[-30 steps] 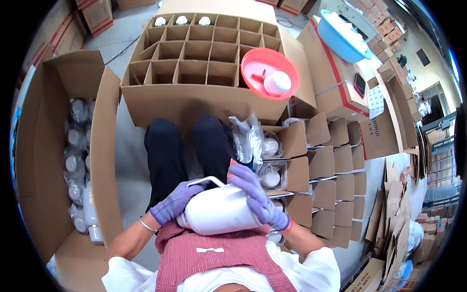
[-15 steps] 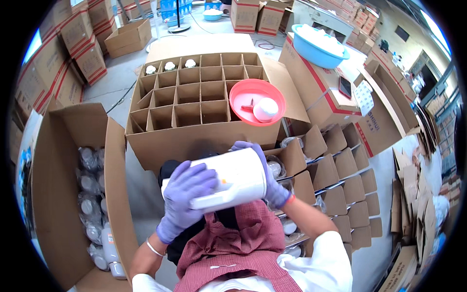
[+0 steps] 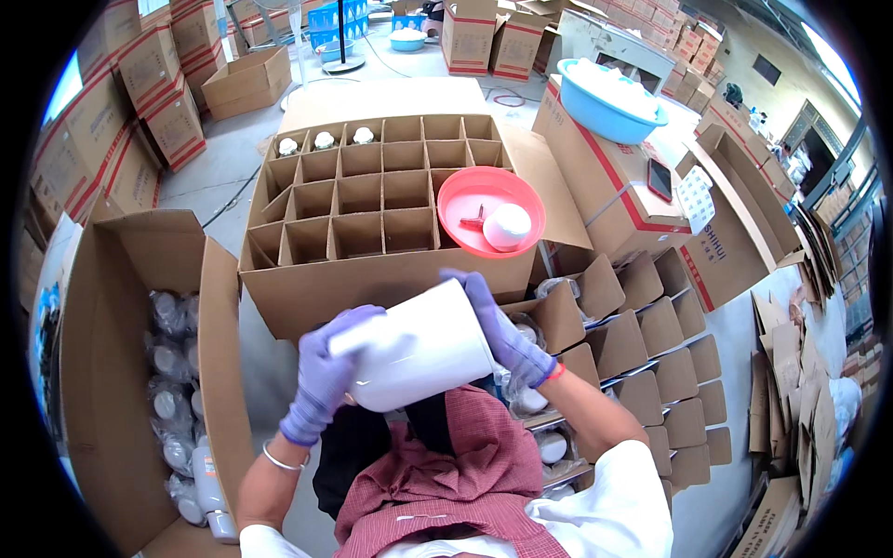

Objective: The person assembles white electric kettles by inserting a metal heating element into the base, screwing on the lid, and wrapping each unit in plastic. The person places the wrapped kettles into a large cardboard box and repeats the process with multiple units.

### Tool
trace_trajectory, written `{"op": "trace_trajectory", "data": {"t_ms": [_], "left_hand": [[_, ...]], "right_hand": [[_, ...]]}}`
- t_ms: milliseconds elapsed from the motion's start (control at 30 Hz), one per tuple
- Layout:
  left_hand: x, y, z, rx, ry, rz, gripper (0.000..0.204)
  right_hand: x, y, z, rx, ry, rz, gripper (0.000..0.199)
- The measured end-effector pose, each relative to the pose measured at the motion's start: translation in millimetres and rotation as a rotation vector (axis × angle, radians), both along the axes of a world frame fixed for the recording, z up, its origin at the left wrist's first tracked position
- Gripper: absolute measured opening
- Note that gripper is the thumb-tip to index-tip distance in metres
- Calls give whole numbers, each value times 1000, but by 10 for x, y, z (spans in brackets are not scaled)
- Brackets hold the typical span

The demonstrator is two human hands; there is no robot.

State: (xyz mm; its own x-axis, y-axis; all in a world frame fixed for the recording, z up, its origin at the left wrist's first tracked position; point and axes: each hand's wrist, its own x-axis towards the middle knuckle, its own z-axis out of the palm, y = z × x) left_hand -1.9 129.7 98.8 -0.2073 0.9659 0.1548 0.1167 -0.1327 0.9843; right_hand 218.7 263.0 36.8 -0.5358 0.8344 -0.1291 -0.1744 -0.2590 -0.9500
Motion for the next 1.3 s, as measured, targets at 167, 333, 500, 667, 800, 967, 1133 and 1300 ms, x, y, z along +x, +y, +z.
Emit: {"op": "trace_trajectory", "data": {"t_ms": [167,333,500,667,800,967,1133,1300], "left_hand": [[-18,67,148,-68,-69,64,41],[-56,198,-97,54,-83,83,47],[-202,337,-88,26,-135,252,41],[-169,683,-633,260,-701,91,37],[-76,1045,-562,59,-1352,7,38],[189,1159,-763,98,-1278,-28,44],[456,1052,-587,128,-1172,104,38],[305,990,-576,172,-1155,154,38]], "right_hand": [[31,-25,375,548,80,137,69],[5,88,428,356,64,130,69],[148,1127,231,1109,-591,-286,62],[713,2074,-139,997,-1190,-146,75],[427,1495,311,1383,-782,-319,74],[79,364,481,1679,-526,-184,68],[-42,100,176,631,-151,-20,68],[-254,-67,73,287,-26,-100,72]]}}
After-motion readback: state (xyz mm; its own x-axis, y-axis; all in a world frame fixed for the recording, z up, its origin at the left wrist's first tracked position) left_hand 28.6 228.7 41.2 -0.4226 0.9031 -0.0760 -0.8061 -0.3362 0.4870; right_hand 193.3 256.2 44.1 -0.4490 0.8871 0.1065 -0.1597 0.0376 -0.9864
